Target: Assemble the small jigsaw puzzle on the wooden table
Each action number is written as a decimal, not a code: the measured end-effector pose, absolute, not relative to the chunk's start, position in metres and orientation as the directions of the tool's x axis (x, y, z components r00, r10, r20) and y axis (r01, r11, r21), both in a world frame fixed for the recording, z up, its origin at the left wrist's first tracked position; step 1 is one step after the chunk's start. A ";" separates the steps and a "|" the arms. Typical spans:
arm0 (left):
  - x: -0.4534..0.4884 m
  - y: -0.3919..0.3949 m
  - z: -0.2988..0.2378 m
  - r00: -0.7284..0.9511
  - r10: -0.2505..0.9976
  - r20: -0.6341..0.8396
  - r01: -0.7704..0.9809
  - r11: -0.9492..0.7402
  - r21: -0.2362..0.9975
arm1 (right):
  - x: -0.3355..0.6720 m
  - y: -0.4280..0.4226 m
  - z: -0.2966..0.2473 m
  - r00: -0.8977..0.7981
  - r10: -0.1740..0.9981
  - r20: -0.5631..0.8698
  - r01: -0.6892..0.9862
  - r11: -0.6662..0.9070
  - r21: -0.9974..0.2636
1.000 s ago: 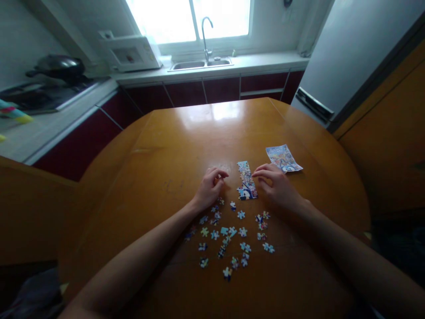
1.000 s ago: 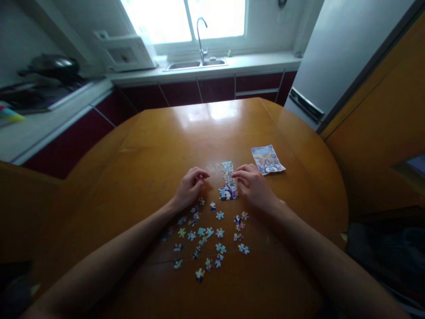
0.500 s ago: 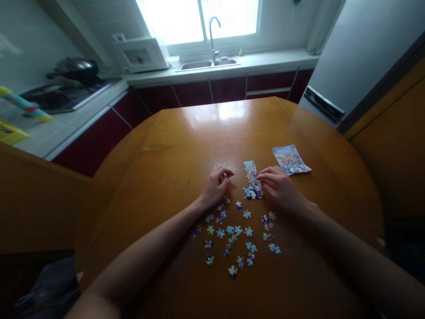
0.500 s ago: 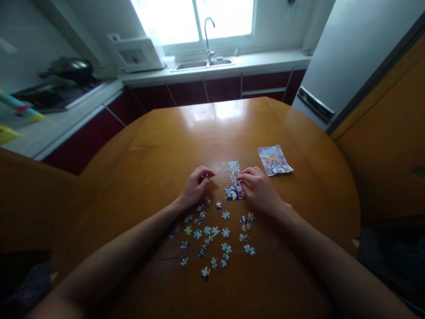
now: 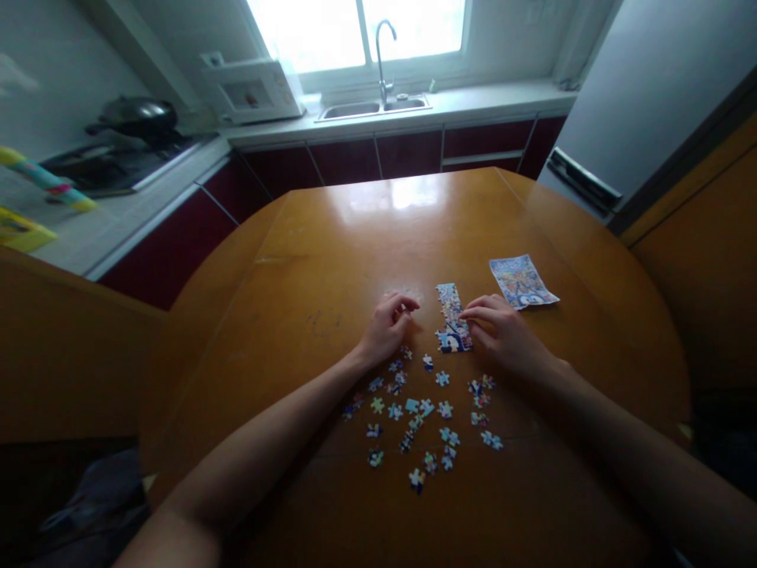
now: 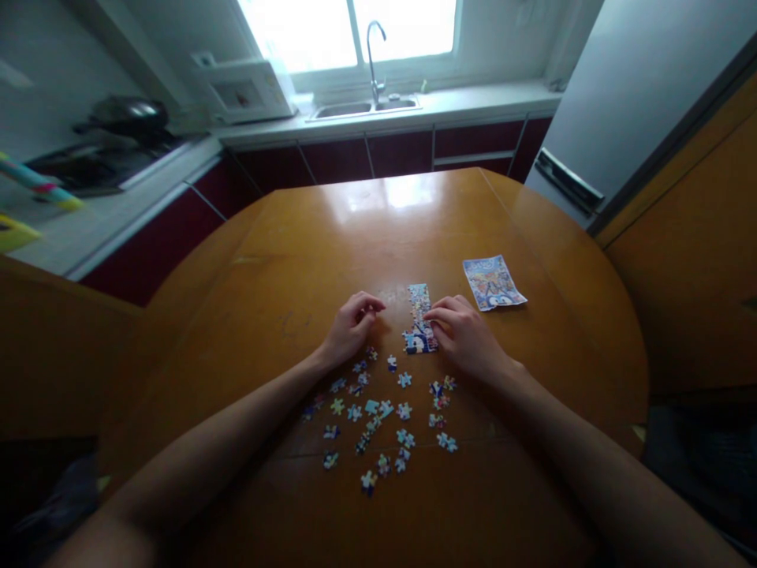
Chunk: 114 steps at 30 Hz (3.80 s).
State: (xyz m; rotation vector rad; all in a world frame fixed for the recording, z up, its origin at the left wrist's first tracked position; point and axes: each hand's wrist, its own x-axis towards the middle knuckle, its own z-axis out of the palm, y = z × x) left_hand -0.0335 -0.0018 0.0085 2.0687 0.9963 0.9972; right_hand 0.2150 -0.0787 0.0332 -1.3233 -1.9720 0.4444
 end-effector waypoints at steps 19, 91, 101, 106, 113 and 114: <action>-0.032 -0.002 0.009 0.433 0.824 0.366 0.338 -0.525 0.781 | 0.125 -0.211 0.028 -0.505 0.845 0.178 0.771 0.534 -0.348; -0.034 -0.016 0.017 0.740 0.614 0.274 0.467 -0.763 0.448 | 0.197 -0.043 0.018 -0.338 0.910 0.240 0.638 0.409 -0.653; -0.033 -0.017 0.016 0.716 0.648 0.261 0.500 -0.736 0.457 | 0.205 -0.044 0.014 -0.097 0.894 0.438 0.654 0.389 -0.649; -0.034 -0.016 0.017 0.736 0.628 0.253 0.483 -0.748 0.454 | 0.206 -0.048 0.012 -0.200 0.882 0.427 0.689 0.437 -0.579; -0.034 -0.017 0.017 0.778 0.588 0.223 0.467 -0.778 0.421 | 0.200 -0.052 0.013 -0.343 0.867 0.361 0.711 0.491 -0.504; -0.034 -0.017 0.017 0.782 0.584 0.218 0.468 -0.782 0.412 | 0.200 -0.052 0.013 -0.349 0.868 0.352 0.714 0.490 -0.501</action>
